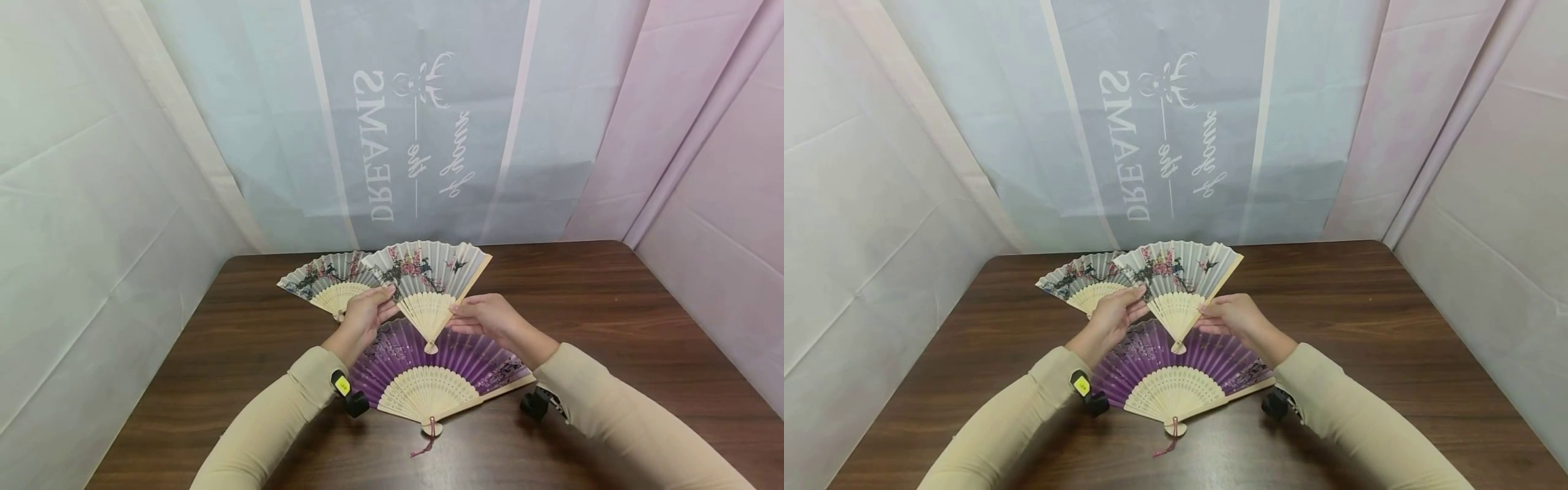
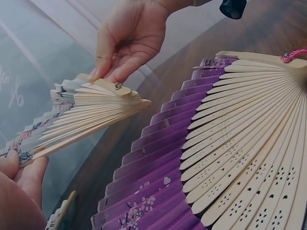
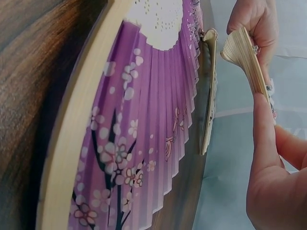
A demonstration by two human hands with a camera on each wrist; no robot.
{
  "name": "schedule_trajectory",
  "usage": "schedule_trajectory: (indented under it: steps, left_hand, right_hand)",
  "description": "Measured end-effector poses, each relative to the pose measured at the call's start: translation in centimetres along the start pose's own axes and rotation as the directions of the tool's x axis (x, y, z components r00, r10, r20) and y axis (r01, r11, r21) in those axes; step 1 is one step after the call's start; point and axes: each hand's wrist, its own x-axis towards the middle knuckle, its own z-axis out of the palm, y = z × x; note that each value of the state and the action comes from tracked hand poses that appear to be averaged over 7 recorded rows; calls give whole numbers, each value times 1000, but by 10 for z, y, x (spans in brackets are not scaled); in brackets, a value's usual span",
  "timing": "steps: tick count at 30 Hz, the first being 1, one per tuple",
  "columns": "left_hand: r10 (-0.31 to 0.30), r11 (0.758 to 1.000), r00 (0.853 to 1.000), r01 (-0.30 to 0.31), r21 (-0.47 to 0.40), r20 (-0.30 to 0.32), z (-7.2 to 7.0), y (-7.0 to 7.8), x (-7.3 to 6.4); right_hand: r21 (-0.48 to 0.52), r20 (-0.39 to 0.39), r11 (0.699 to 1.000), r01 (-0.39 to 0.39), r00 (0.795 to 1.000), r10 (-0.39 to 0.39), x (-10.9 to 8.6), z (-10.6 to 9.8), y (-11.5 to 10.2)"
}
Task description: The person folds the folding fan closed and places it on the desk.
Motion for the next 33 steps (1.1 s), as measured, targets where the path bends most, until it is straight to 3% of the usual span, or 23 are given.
schedule_trajectory:
  steps: [26, 33]
  left_hand:
    - [-19, 1000, 1000, 19, 14, -5, 0, 1, 0]
    - [-20, 1000, 1000, 19, 20, 8, 0, 0, 2]
  right_hand:
    - [0, 8, 1000, 11, 1000, -11, 2, 5, 2]
    - [52, -6, 999, -9, 1000, 9, 2, 6, 2]
